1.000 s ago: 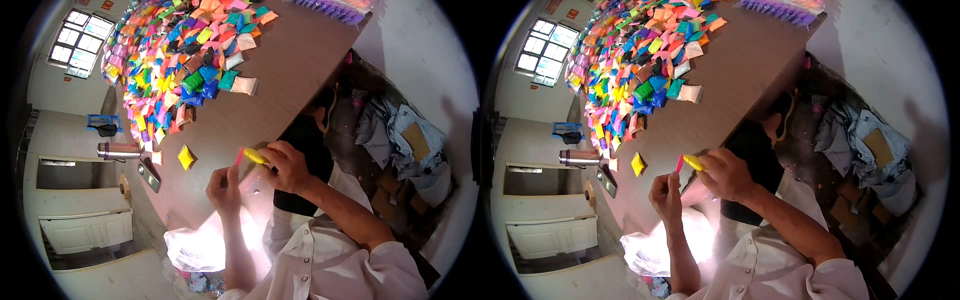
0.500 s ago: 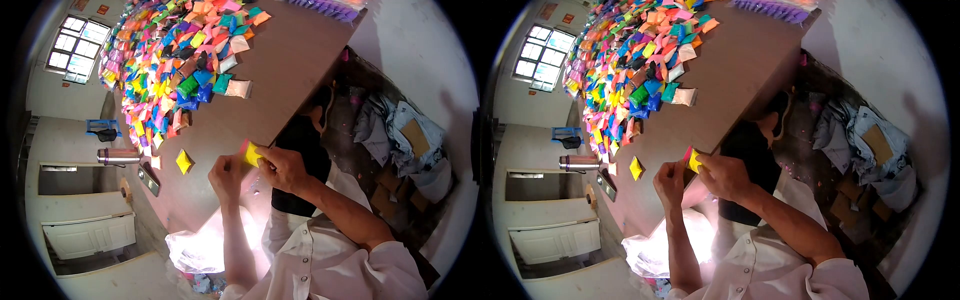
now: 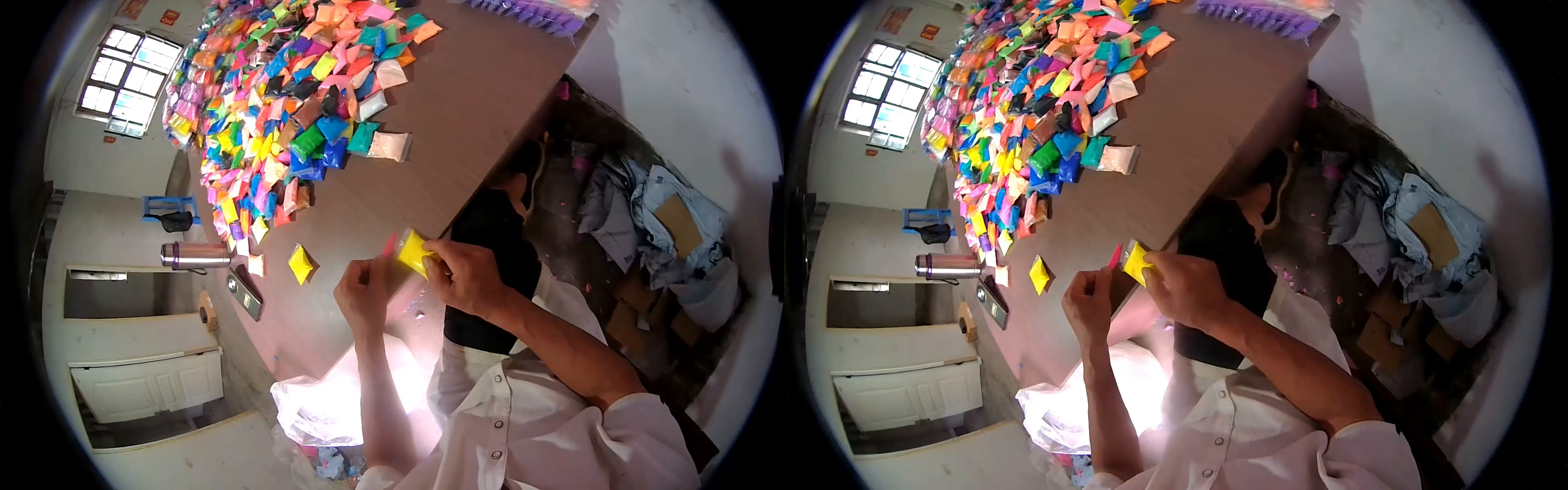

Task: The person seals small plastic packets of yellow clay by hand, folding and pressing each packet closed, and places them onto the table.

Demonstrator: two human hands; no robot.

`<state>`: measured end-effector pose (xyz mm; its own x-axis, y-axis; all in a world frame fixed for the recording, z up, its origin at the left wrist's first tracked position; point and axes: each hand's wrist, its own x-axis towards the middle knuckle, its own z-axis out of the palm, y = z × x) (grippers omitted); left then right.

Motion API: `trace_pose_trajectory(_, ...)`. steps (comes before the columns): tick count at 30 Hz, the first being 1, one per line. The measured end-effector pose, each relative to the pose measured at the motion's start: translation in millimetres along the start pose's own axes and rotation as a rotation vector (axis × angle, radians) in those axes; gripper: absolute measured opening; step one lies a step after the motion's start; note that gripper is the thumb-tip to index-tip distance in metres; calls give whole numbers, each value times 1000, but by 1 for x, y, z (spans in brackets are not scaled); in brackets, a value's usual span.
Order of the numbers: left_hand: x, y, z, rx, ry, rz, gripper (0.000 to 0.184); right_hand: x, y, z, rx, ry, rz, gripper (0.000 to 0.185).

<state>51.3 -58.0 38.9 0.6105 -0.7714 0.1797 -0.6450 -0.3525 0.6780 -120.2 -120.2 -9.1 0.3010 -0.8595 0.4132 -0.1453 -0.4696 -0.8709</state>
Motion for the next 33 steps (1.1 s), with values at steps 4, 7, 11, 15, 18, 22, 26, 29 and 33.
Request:
trace_pose_trajectory(4,-2,11,-3,-92,8,56,23,0,0,0,-9,8,-7,20)
trace_pose_trajectory(7,-3,10,7,-121,-61,90,23,1,-5,-2,-9,-13,10,19)
trace_pose_trajectory(11,13,-2,13,-6,-38,113,23,0,1,-1,-19,22,-25,19)
trace_pose_trajectory(15,11,10,4,7,-11,57,21,0,0,-1,-31,8,-15,19)
trace_pose_trajectory(18,-2,15,3,-55,-56,65,20,-1,0,-1,-33,-15,6,19)
trace_pose_trajectory(22,-3,-1,9,-39,-23,180,20,1,1,2,-15,14,-29,18)
trace_pose_trajectory(26,1,2,0,-31,-10,44,21,1,2,2,-22,56,-57,16)
trace_pose_trajectory(29,-13,8,-8,-34,-44,63,21,-1,3,3,-28,33,-7,19)
trace_pose_trajectory(33,-20,1,-1,-34,-76,72,22,0,4,3,-16,51,-44,16)
